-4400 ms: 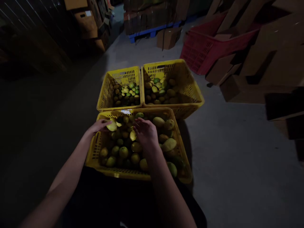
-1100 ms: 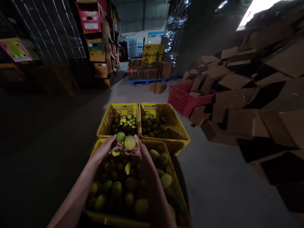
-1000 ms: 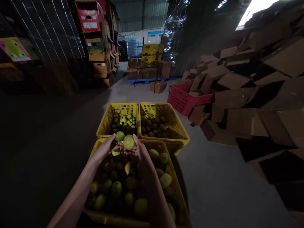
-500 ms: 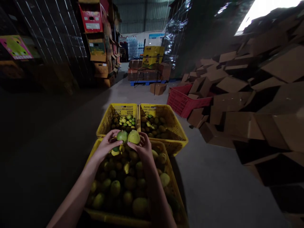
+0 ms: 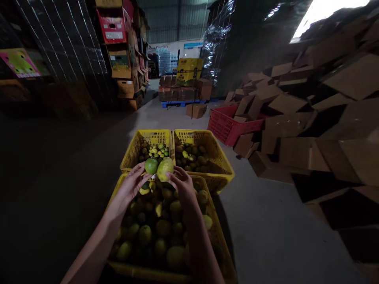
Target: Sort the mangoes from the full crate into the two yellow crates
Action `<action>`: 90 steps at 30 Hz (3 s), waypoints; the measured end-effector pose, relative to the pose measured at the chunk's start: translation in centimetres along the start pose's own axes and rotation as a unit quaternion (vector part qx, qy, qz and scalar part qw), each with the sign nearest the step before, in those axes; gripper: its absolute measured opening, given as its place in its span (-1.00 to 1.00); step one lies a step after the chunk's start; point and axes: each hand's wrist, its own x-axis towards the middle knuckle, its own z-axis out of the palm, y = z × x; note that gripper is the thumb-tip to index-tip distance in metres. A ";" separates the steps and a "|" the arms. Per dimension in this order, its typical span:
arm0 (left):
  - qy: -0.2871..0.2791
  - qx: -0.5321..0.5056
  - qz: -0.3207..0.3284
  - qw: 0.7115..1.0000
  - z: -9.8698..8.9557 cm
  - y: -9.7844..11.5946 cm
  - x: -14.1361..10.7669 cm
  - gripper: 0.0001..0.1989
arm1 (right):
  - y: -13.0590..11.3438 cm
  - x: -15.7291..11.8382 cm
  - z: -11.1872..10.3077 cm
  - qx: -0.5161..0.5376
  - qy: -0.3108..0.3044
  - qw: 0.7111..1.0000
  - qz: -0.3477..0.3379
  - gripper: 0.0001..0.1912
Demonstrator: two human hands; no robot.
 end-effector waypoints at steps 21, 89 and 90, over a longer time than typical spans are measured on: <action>0.049 0.005 0.022 0.999 -0.1 -1.4 1.1 -0.68 | 0.1 -0.7 1.0 -0.048 -0.022 0.998 0.017 -0.57; 0.003 0.106 0.020 0.994 0.5 1.5 -0.2 -0.74 | 0.0 -0.6 0.8 -0.008 -0.027 0.999 0.031 -0.59; -0.004 0.109 0.018 0.994 0.5 1.6 -0.3 -0.72 | 0.1 -0.5 0.7 -0.007 -0.027 0.999 0.034 -0.59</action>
